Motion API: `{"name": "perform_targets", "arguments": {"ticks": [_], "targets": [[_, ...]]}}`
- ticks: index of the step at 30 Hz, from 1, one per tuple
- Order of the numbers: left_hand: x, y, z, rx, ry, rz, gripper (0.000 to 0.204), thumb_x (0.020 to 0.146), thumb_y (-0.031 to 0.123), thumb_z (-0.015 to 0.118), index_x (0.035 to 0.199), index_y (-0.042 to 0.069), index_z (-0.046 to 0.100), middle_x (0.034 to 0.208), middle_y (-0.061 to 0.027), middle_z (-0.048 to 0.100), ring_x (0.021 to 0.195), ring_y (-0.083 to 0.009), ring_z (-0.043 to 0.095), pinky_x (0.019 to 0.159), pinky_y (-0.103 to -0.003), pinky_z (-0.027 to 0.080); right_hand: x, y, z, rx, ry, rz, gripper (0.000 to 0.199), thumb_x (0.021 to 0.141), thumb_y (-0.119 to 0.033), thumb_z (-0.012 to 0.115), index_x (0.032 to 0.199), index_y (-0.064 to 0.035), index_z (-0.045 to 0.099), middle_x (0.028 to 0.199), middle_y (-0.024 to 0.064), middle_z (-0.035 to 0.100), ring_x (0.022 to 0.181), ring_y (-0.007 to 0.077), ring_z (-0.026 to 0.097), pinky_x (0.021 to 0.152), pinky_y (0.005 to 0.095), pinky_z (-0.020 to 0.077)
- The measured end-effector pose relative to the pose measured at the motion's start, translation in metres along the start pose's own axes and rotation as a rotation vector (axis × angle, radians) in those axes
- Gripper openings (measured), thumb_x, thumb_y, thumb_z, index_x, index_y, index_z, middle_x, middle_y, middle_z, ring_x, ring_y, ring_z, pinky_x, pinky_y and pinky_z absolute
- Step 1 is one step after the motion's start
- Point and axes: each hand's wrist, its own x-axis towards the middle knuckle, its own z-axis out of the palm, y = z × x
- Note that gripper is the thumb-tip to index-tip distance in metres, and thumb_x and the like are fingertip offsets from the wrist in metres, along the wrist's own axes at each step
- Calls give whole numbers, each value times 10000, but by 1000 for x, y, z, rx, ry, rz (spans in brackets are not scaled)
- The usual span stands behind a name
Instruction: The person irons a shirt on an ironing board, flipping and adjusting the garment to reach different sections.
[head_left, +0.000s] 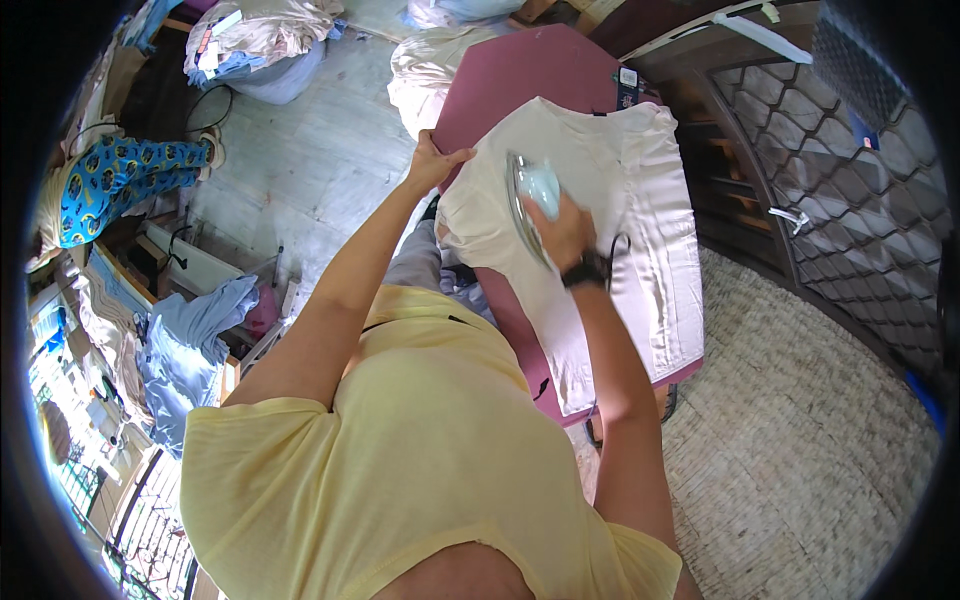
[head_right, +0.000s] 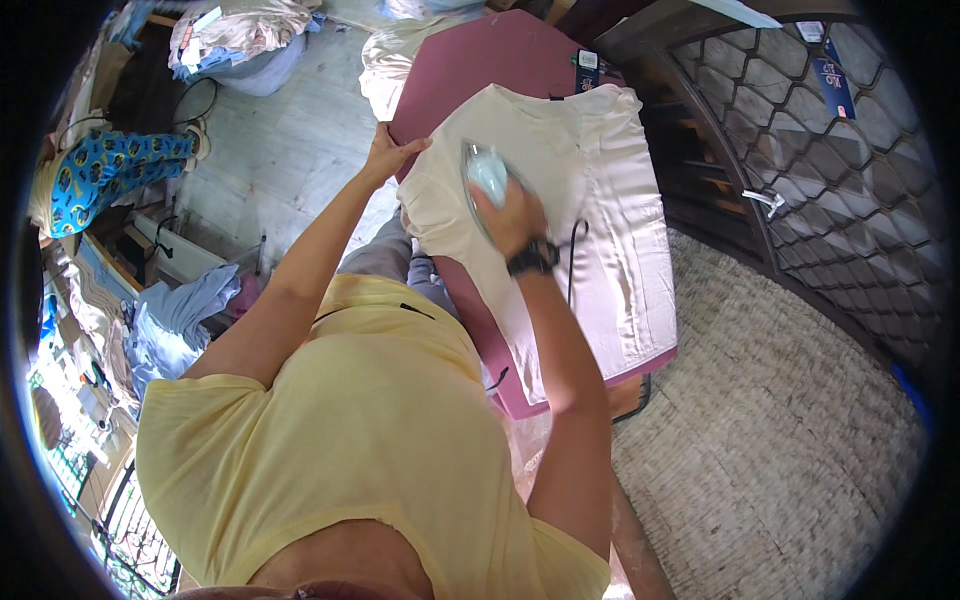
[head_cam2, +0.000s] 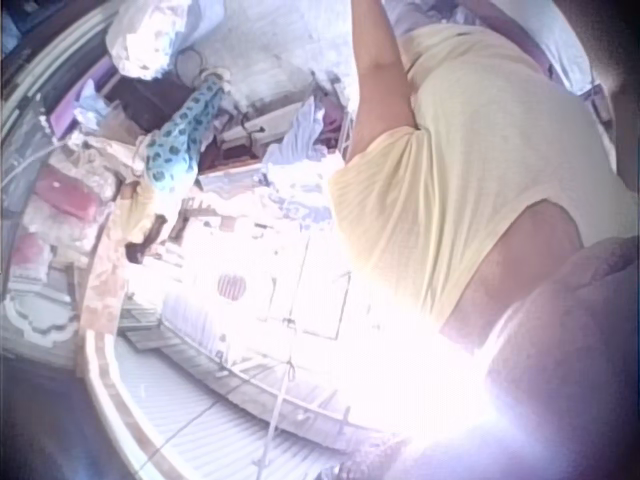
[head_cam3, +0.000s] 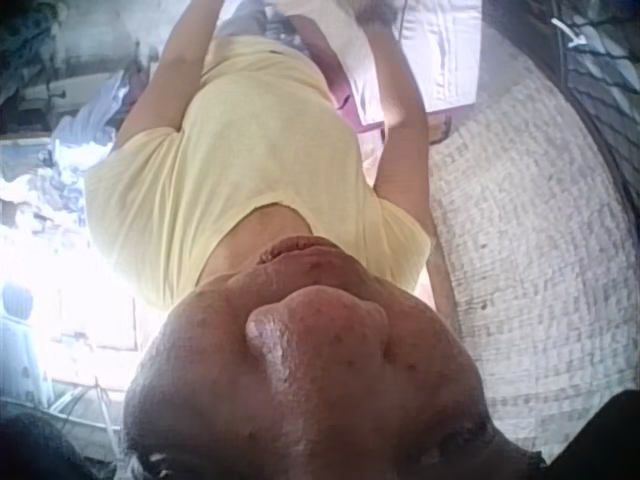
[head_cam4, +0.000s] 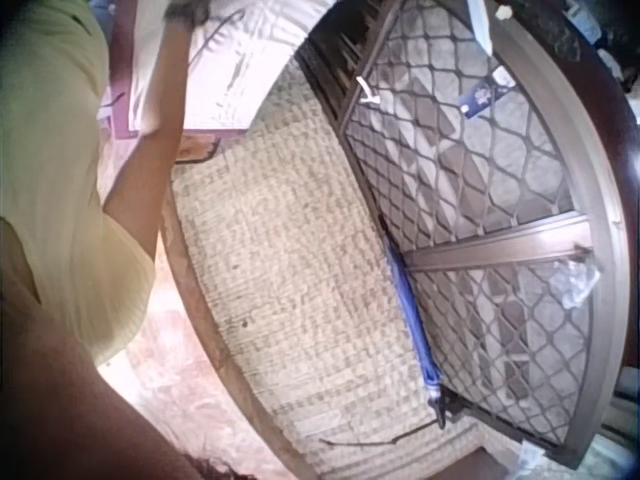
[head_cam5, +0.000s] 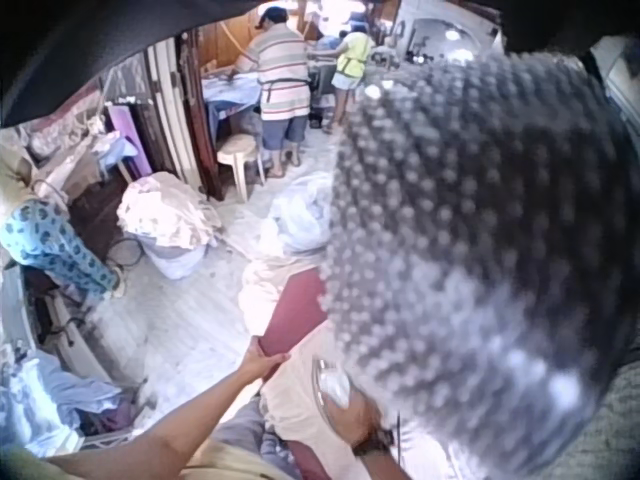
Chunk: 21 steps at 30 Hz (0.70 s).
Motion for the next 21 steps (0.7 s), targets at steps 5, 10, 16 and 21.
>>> {"name": "perform_targets", "arguments": {"ticks": [5, 10, 16, 21], "targets": [[-12, 15, -2, 37, -4, -14, 948, 612, 426, 892, 1260, -85, 424, 1194, -260, 595, 1103, -312, 610, 924, -381, 507, -99, 44, -4, 33, 90, -17, 524, 831, -502, 694, 967, 3, 667, 752, 235, 668, 699, 437, 655, 604, 506, 513], [-14, 18, -4, 32, -8, -22, 934, 628, 417, 885, 1262, -83, 415, 1191, -262, 594, 1100, -314, 611, 922, -376, 506, -49, 19, 7, -21, 124, 12, 489, 849, -464, 697, 1044, -16, 672, 842, 252, 680, 805, 443, 658, 693, 491, 523], [-18, 31, -3, 155, 24, -18, 910, 643, 406, 872, 1274, -66, 418, 1191, -246, 567, 1166, -309, 539, 1006, -408, 427, 60, -45, 0, -74, 48, 33, 583, 836, -591, 636, 1035, -46, 685, 872, 242, 695, 859, 428, 666, 743, 501, 527], [5, 59, 13, 497, 391, 486, 798, 690, 346, 836, 1301, 19, 441, 1205, -197, 519, 1207, -330, 424, 1073, -468, 299, 47, -24, -24, -98, -19, 103, 651, 784, -657, 647, 994, -43, 702, 836, 241, 695, 849, 421, 676, 748, 505, 534]]}}
